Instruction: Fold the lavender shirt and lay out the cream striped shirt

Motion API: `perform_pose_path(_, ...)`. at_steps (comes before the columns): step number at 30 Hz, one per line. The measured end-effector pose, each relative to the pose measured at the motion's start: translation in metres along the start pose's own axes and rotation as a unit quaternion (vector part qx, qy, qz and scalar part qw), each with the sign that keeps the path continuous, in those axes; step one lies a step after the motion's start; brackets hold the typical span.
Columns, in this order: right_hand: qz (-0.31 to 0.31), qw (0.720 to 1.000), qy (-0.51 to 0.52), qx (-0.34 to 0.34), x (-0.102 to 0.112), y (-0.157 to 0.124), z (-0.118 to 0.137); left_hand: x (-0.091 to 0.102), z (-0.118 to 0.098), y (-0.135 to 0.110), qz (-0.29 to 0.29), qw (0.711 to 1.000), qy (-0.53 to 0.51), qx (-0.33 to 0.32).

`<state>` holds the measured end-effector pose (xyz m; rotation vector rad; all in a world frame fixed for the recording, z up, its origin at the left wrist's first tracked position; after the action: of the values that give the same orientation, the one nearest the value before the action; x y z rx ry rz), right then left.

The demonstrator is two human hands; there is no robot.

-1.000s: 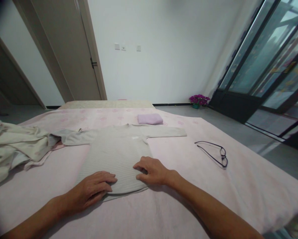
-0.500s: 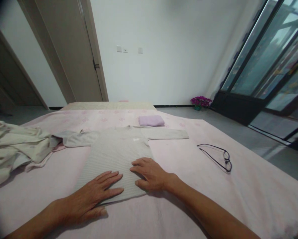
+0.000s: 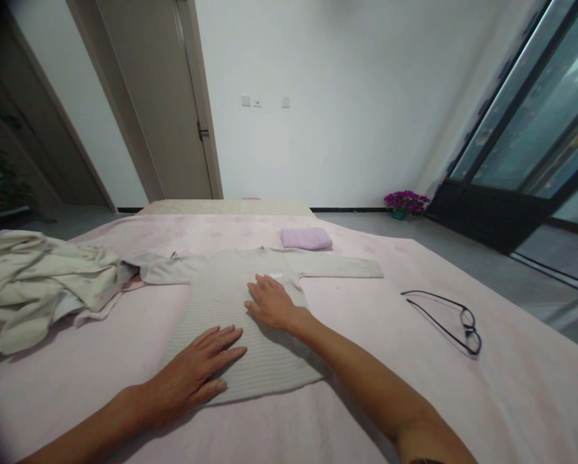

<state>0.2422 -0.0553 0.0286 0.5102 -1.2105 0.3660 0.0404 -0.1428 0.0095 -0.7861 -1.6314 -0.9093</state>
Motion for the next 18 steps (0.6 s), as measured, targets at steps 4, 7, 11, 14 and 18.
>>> perform_pose_path(4, -0.022, 0.998, -0.020, -0.051, -0.018, 0.016, -0.010, 0.005, -0.002, 0.001, 0.000, 1.000, -0.007, -0.003)
perform_pose_path(7, -0.040, 0.996, -0.035, -0.071, -0.026, 0.017, -0.011, 0.009, 0.000, 0.001, 0.008, 1.000, -0.012, 0.002)
perform_pose_path(11, -0.047, 0.996, -0.041, -0.066, -0.027, 0.014, -0.008, 0.010, 0.003, 0.002, 0.006, 1.000, -0.018, -0.001)
perform_pose_path(14, -0.050, 0.996, -0.046, -0.066, -0.026, 0.014, -0.008, 0.013, 0.007, 0.003, -0.001, 1.000, -0.013, 0.014)
perform_pose_path(18, -0.058, 0.995, -0.051, -0.057, -0.026, 0.014, -0.009, 0.019, 0.018, 0.003, -0.004, 0.999, 0.009, 0.043)
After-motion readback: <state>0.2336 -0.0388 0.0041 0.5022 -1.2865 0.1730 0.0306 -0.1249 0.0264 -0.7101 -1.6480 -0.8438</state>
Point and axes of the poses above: each hand's wrist, its own y-axis towards the middle knuckle, its own x-axis out of the back of the hand, z = x × y, the point moved 4 cm from there along y, towards the middle knuckle, and after that the axes turned 7 degrees about y, right-handed, at the moved point
